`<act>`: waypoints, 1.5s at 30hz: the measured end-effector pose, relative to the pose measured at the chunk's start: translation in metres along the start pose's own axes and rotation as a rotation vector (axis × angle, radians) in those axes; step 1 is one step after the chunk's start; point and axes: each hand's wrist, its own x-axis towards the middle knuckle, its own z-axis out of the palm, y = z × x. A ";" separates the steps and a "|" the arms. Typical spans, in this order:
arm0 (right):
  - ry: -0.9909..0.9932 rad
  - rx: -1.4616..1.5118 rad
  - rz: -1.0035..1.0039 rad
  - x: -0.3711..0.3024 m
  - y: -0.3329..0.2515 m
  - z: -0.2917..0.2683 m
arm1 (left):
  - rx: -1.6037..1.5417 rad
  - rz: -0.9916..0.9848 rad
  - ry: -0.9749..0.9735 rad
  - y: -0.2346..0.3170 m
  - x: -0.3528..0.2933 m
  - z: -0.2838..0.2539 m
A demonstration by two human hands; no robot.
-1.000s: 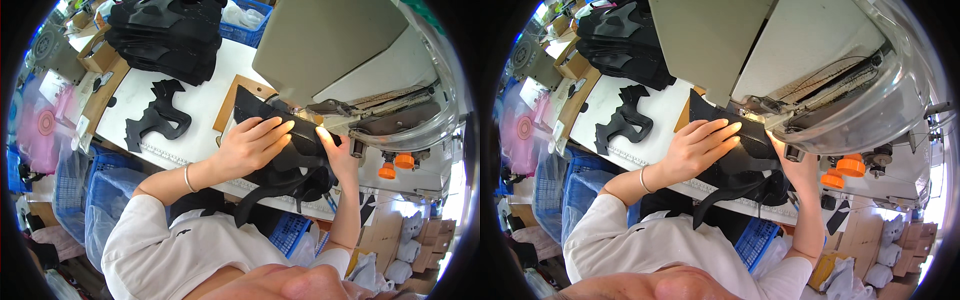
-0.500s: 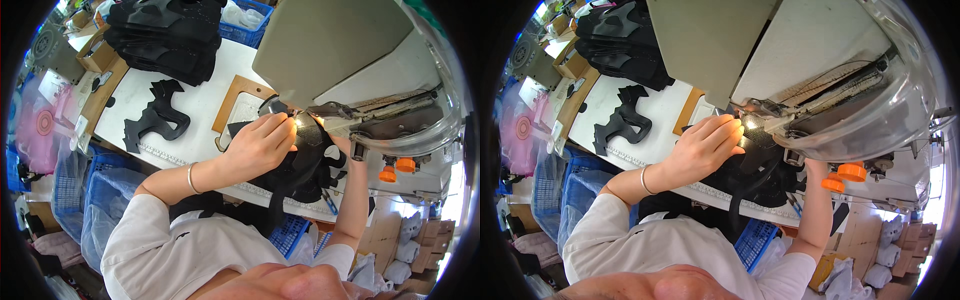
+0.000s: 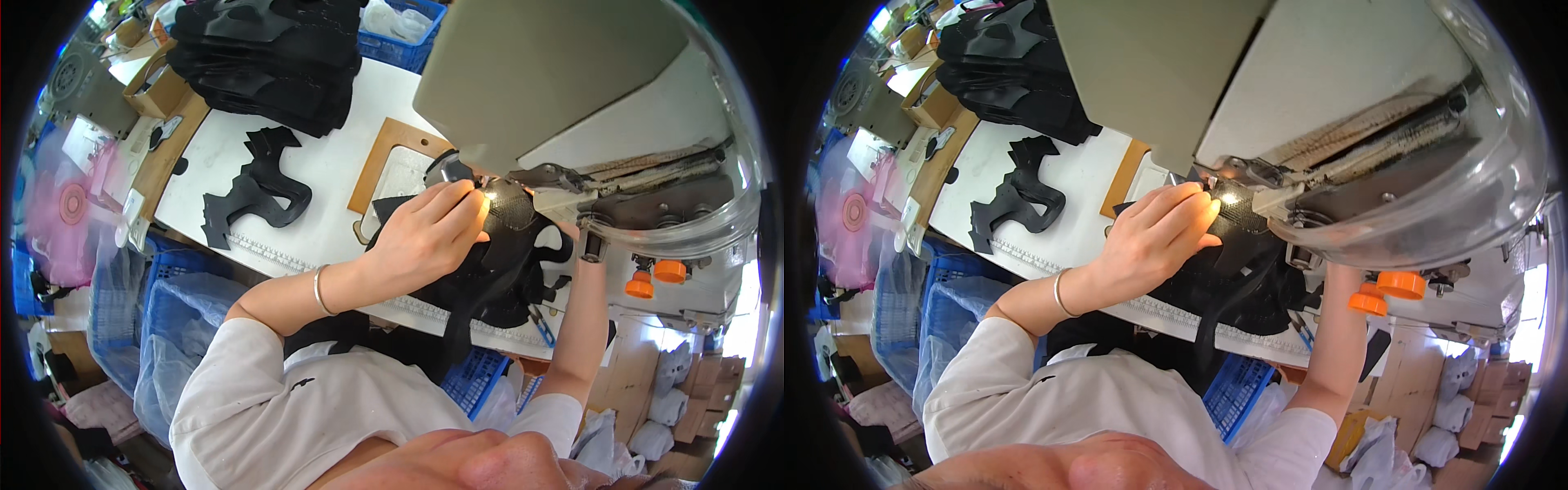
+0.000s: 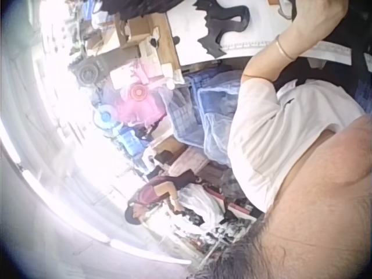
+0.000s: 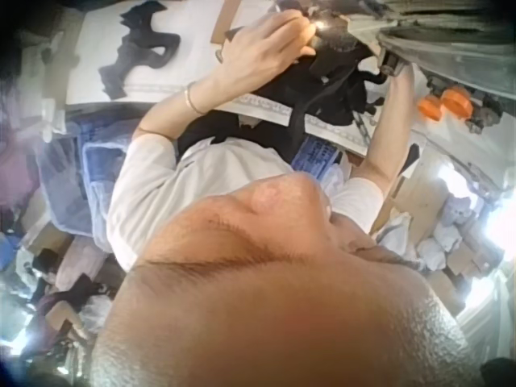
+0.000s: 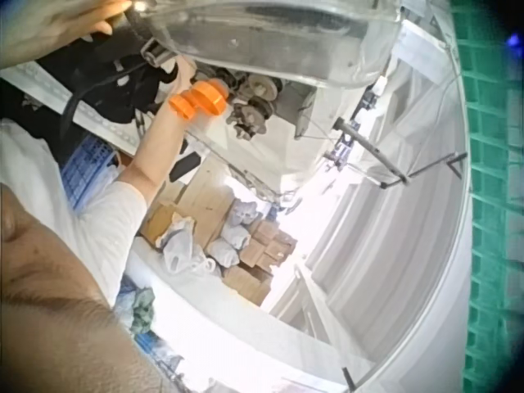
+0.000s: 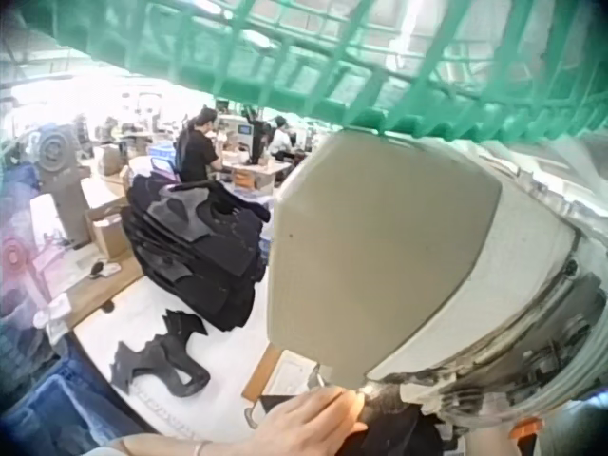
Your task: The person sews shoe upper pieces together using a sewing machine, repeatedly aligning the fabric components and guiding them under the presser foot.
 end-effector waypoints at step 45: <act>0.447 1.276 0.014 -0.110 -0.130 0.089 | -0.705 -0.805 0.154 0.001 -0.015 0.005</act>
